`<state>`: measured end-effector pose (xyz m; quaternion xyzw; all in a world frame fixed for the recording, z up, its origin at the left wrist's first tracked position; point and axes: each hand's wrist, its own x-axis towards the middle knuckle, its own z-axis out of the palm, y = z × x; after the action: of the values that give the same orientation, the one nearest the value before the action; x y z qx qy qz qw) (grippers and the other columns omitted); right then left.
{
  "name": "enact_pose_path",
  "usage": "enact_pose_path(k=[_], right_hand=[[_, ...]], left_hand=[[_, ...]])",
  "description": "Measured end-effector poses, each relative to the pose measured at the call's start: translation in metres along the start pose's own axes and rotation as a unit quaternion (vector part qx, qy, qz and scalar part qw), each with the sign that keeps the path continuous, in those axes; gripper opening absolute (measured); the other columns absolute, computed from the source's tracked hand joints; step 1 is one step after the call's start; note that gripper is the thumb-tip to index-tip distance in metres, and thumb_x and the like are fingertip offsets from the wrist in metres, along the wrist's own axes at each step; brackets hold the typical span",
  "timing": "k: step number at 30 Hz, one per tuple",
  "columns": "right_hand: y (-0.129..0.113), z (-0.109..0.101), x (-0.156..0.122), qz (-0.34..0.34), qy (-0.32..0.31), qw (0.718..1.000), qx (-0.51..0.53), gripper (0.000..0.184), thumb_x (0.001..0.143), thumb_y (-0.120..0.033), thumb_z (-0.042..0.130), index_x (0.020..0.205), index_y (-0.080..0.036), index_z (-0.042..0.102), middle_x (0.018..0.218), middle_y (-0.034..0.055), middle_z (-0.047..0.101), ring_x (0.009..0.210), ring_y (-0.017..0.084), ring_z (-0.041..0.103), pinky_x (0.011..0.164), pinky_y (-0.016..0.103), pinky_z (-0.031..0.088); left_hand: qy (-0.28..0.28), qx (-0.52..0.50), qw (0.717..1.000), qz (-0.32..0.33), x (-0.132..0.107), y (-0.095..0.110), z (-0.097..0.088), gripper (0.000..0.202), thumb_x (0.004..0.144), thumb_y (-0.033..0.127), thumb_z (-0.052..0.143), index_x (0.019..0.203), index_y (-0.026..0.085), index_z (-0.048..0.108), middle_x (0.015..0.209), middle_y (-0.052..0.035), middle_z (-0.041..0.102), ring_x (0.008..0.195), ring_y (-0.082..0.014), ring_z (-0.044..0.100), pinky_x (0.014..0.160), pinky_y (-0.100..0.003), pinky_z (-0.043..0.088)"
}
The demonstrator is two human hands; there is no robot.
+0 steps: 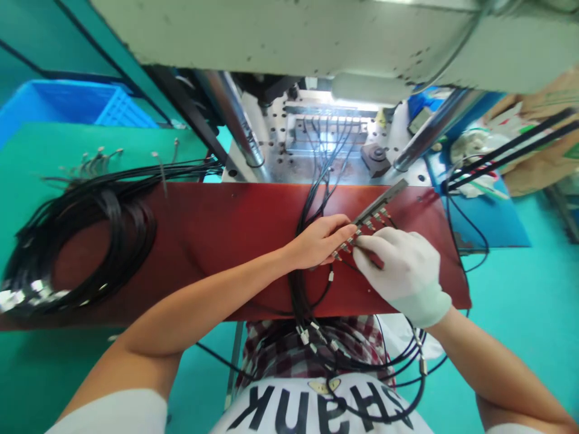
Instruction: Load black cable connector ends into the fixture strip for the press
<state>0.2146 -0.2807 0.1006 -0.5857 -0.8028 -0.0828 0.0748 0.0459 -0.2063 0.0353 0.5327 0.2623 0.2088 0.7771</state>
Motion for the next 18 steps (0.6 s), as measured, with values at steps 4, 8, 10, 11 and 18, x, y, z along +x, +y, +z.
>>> enact_pose_path(k=[4,8,10,11,18], right_hand=[[0.0,0.009,-0.004,0.006,0.01,1.0,0.013,0.017,0.092,-0.03,0.057,0.084,-0.024,0.071,0.074,-0.0016,0.062,0.065,0.014,0.05,0.066,0.034,0.029],[0.014,0.004,-0.001,0.033,-0.005,0.998,0.058,0.022,0.096,-0.035,0.054,0.084,-0.024,0.07,0.075,-0.0022,0.061,0.068,0.013,0.052,0.068,0.034,0.032],[0.033,-0.001,0.008,0.034,-0.024,0.996,0.084,0.022,0.099,-0.035,0.05,0.101,-0.026,0.07,0.094,-0.0023,0.065,0.08,0.012,0.057,0.072,0.031,0.036],[0.046,-0.003,0.015,0.026,-0.033,0.996,0.076,0.024,0.101,-0.032,0.048,0.113,-0.027,0.067,0.109,-0.0018,0.065,0.088,0.013,0.059,0.075,0.031,0.037],[0.125,0.02,0.053,-0.074,-0.235,0.965,-0.094,0.026,0.097,-0.016,0.044,0.112,-0.02,0.064,0.11,0.0083,0.061,0.096,0.025,0.059,0.071,0.036,0.039]], left_hand=[[0.008,0.004,1.0,-0.01,0.003,-0.002,0.0,0.038,0.096,0.055,0.048,0.092,0.017,0.049,0.061,0.0055,0.038,0.041,-0.0057,0.036,0.033,-0.018,0.034],[0.01,0.028,0.999,-0.016,0.01,-0.003,0.001,0.038,0.096,0.056,0.047,0.093,0.018,0.048,0.06,0.0057,0.038,0.04,-0.0062,0.036,0.032,-0.018,0.032],[0.012,0.058,0.998,-0.025,0.017,-0.003,0.002,0.039,0.097,0.056,0.045,0.09,0.018,0.045,0.059,0.0063,0.038,0.038,-0.0064,0.037,0.032,-0.019,0.029],[0.011,0.076,0.997,-0.028,0.022,-0.003,0.002,0.039,0.097,0.057,0.044,0.088,0.019,0.044,0.059,0.0067,0.038,0.037,-0.0065,0.037,0.032,-0.019,0.028],[-0.002,0.357,0.934,-0.012,0.065,0.009,0.009,0.04,0.1,0.052,0.034,0.083,0.018,0.047,0.066,0.0009,0.053,0.05,-0.0128,0.053,0.047,-0.026,0.034]])
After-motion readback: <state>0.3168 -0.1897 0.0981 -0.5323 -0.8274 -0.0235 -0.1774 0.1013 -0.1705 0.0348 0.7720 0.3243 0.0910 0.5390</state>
